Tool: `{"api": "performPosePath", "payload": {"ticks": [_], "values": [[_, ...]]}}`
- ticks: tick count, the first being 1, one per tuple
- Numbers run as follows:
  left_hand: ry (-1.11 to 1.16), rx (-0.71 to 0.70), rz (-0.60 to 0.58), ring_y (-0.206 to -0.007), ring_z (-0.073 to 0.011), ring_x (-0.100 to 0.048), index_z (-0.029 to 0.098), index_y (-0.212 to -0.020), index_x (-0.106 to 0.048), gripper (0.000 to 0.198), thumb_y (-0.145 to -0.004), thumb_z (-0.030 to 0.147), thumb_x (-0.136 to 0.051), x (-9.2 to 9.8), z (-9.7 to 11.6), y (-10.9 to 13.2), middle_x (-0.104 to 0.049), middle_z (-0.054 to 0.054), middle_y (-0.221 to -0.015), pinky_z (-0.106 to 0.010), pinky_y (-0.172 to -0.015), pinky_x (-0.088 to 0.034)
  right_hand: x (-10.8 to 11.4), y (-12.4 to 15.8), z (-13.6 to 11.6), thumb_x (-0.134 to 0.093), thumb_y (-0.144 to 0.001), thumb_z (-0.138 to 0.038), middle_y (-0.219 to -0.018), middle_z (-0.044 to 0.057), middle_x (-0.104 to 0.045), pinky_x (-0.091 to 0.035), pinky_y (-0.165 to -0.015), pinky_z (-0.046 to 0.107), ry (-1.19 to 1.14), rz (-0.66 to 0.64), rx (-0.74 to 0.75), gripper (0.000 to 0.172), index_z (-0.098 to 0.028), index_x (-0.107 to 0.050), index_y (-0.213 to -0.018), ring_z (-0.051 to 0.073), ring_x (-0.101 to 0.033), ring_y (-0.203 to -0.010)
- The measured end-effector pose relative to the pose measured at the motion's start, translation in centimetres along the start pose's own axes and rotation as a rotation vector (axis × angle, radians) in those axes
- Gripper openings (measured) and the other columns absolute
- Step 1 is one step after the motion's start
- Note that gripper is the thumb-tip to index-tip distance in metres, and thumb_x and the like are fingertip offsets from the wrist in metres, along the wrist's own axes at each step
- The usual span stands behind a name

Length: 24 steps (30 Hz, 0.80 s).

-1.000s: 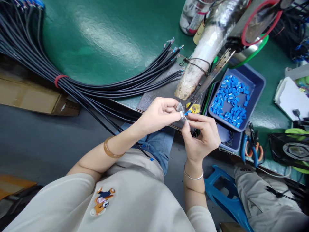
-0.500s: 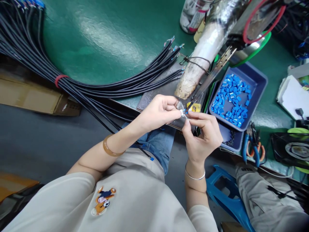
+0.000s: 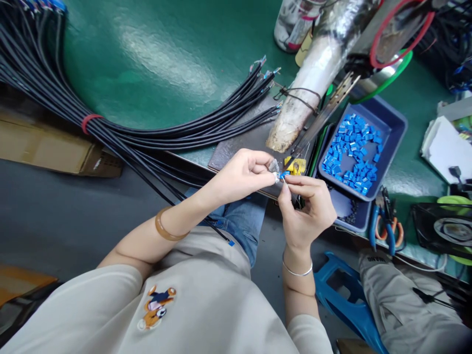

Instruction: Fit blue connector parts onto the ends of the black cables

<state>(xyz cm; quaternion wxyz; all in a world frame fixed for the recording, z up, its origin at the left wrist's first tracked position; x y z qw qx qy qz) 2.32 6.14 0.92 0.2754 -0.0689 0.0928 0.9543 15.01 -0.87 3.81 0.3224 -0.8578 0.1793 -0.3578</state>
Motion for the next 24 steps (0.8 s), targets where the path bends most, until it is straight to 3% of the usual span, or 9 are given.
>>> {"api": "performPosePath", "payload": {"ticks": [10,18,24], "values": [[0.042,-0.018,-0.022,-0.049,-0.0032,-0.028,0.013,-0.074,-0.057,0.003,-0.075,0.016,-0.057,-0.12,0.30,-0.01,-0.038,0.007,-0.055,-0.019,-0.047,-0.019,0.09,-0.31,-0.44,-0.072,-0.079,-0.006,-0.088,0.000,-0.073,-0.057,-0.077,0.029,0.041,0.018,0.014,0.016,-0.021,-0.066,-0.081,0.014,-0.070,-0.082],[-0.042,-0.008,-0.024,-0.050,-0.0042,-0.028,0.015,-0.070,-0.052,0.008,-0.075,0.017,-0.057,0.07,-0.59,-0.02,-0.036,0.006,-0.057,-0.021,-0.049,-0.019,-0.16,-0.06,-0.29,-0.071,-0.080,-0.008,-0.085,-0.001,-0.073,-0.057,-0.074,0.028,0.094,-0.014,0.052,0.017,-0.022,-0.062,-0.083,0.013,-0.070,-0.079],[-0.108,-0.040,-0.006,-0.050,-0.0044,-0.024,0.015,-0.070,-0.051,0.006,-0.075,0.015,-0.054,-0.05,0.05,0.16,-0.031,0.007,-0.056,-0.022,-0.048,-0.017,-0.05,-0.25,-0.46,-0.073,-0.079,-0.007,-0.087,0.000,-0.072,-0.057,-0.075,0.028,0.090,0.026,0.027,0.016,-0.022,-0.067,-0.083,0.013,-0.069,-0.080]]}}
Point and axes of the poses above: each hand's wrist, its own y-axis away from the middle knuckle, its own x-axis out of the back of the hand, z = x × y, the point moved 5 cm from there along -y, towards the middle knuckle
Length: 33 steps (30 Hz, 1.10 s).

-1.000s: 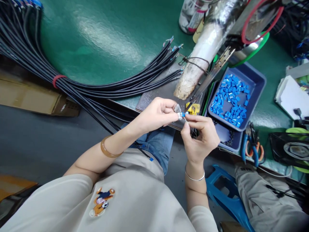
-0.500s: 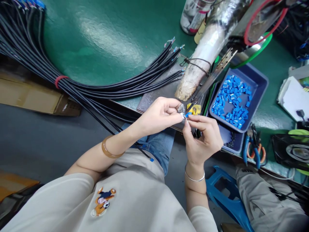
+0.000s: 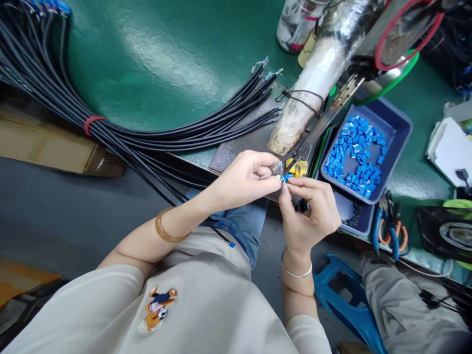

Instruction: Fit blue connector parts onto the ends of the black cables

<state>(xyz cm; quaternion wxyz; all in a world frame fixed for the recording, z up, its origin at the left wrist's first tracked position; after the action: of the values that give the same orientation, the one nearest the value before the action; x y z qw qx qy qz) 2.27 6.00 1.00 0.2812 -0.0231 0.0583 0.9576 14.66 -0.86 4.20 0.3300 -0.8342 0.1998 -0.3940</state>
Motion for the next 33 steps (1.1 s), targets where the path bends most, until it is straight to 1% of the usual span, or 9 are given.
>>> {"api": "performPosePath", "payload": {"ticks": [4,9,14,19,24,27,29,30,33], "values": [[-0.018,-0.016,0.000,-0.051,-0.0044,-0.024,0.016,-0.069,-0.048,0.009,-0.075,0.016,-0.055,0.1,0.2,0.0,-0.030,0.006,-0.058,-0.022,-0.049,-0.016,0.1,-0.1,-0.2,-0.073,-0.080,-0.008,-0.088,0.001,-0.072,-0.058,-0.076,0.028,0.005,-0.003,0.010,0.015,-0.021,-0.068,-0.083,0.013,-0.069,-0.081],[-0.014,0.012,-0.037,-0.052,-0.0050,-0.023,0.017,-0.068,-0.046,0.011,-0.076,0.017,-0.054,0.1,-0.4,0.0,-0.029,0.006,-0.058,-0.023,-0.050,-0.014,0.0,0.1,-0.1,-0.073,-0.079,-0.007,-0.084,-0.001,-0.073,-0.057,-0.075,0.027,0.006,-0.024,0.011,0.017,-0.021,-0.063,-0.081,0.013,-0.069,-0.079],[-0.042,-0.003,-0.021,-0.053,-0.0054,-0.023,0.017,-0.070,-0.047,0.009,-0.077,0.017,-0.053,0.1,-0.4,0.0,-0.029,0.006,-0.059,-0.023,-0.050,-0.015,-0.1,0.0,-0.1,-0.073,-0.080,-0.008,-0.084,-0.001,-0.072,-0.056,-0.074,0.026,0.007,-0.017,0.003,0.016,-0.022,-0.065,-0.082,0.013,-0.069,-0.078],[-0.080,-0.045,-0.004,-0.053,-0.0052,-0.024,0.017,-0.068,-0.043,0.016,-0.078,0.018,-0.055,0.1,0.1,0.1,-0.029,0.006,-0.059,-0.023,-0.051,-0.016,0.1,-0.3,-0.3,-0.074,-0.080,-0.009,-0.085,-0.001,-0.071,-0.057,-0.074,0.026,0.023,-0.001,0.005,0.015,-0.023,-0.067,-0.083,0.012,-0.069,-0.078],[-0.033,-0.009,-0.062,-0.052,-0.0048,-0.022,0.018,-0.068,-0.040,0.018,-0.079,0.018,-0.054,0.0,-0.4,0.1,-0.025,0.007,-0.059,-0.023,-0.050,-0.015,0.0,0.2,-0.3,-0.073,-0.079,-0.007,-0.087,0.000,-0.073,-0.058,-0.075,0.026,0.039,-0.052,0.042,0.018,-0.022,-0.063,-0.082,0.012,-0.069,-0.079],[-0.053,-0.009,-0.070,-0.052,-0.0047,-0.022,0.019,-0.066,-0.037,0.022,-0.081,0.017,-0.053,0.0,-0.4,0.2,-0.024,0.008,-0.058,-0.022,-0.050,-0.016,0.1,0.4,-0.4,-0.072,-0.080,-0.007,-0.086,0.000,-0.073,-0.057,-0.073,0.025,0.057,-0.076,0.064,0.019,-0.022,-0.061,-0.083,0.012,-0.070,-0.078],[-0.095,-0.010,-0.075,-0.051,-0.0049,-0.027,0.018,-0.068,-0.039,0.021,-0.083,0.019,-0.054,0.0,-0.4,0.6,-0.028,0.008,-0.056,-0.021,-0.050,-0.020,0.5,0.4,-0.4,-0.071,-0.081,-0.008,-0.085,-0.001,-0.073,-0.058,-0.074,0.026,0.045,-0.091,0.035,0.016,-0.022,-0.062,-0.083,0.012,-0.070,-0.078],[-0.119,-0.015,-0.071,-0.052,-0.0052,-0.031,0.018,-0.070,-0.042,0.019,-0.084,0.020,-0.055,-0.1,-0.4,0.9,-0.033,0.008,-0.056,-0.020,-0.050,-0.024,0.9,0.4,-0.3,-0.071,-0.082,-0.009,-0.084,-0.001,-0.073,-0.058,-0.074,0.027,0.022,-0.098,-0.003,0.015,-0.022,-0.064,-0.083,0.013,-0.070,-0.079],[-0.215,-0.070,-0.015,-0.057,-0.0066,-0.044,0.016,-0.080,-0.052,0.015,-0.084,0.024,-0.064,-0.3,-0.8,2.1,-0.053,0.005,-0.064,-0.019,-0.056,-0.035,2.7,0.4,0.1,-0.073,-0.081,-0.012,-0.085,0.001,-0.074,-0.060,-0.069,0.031,-0.077,-0.074,-0.202,0.011,-0.021,-0.068,-0.081,0.016,-0.072,-0.077]]}}
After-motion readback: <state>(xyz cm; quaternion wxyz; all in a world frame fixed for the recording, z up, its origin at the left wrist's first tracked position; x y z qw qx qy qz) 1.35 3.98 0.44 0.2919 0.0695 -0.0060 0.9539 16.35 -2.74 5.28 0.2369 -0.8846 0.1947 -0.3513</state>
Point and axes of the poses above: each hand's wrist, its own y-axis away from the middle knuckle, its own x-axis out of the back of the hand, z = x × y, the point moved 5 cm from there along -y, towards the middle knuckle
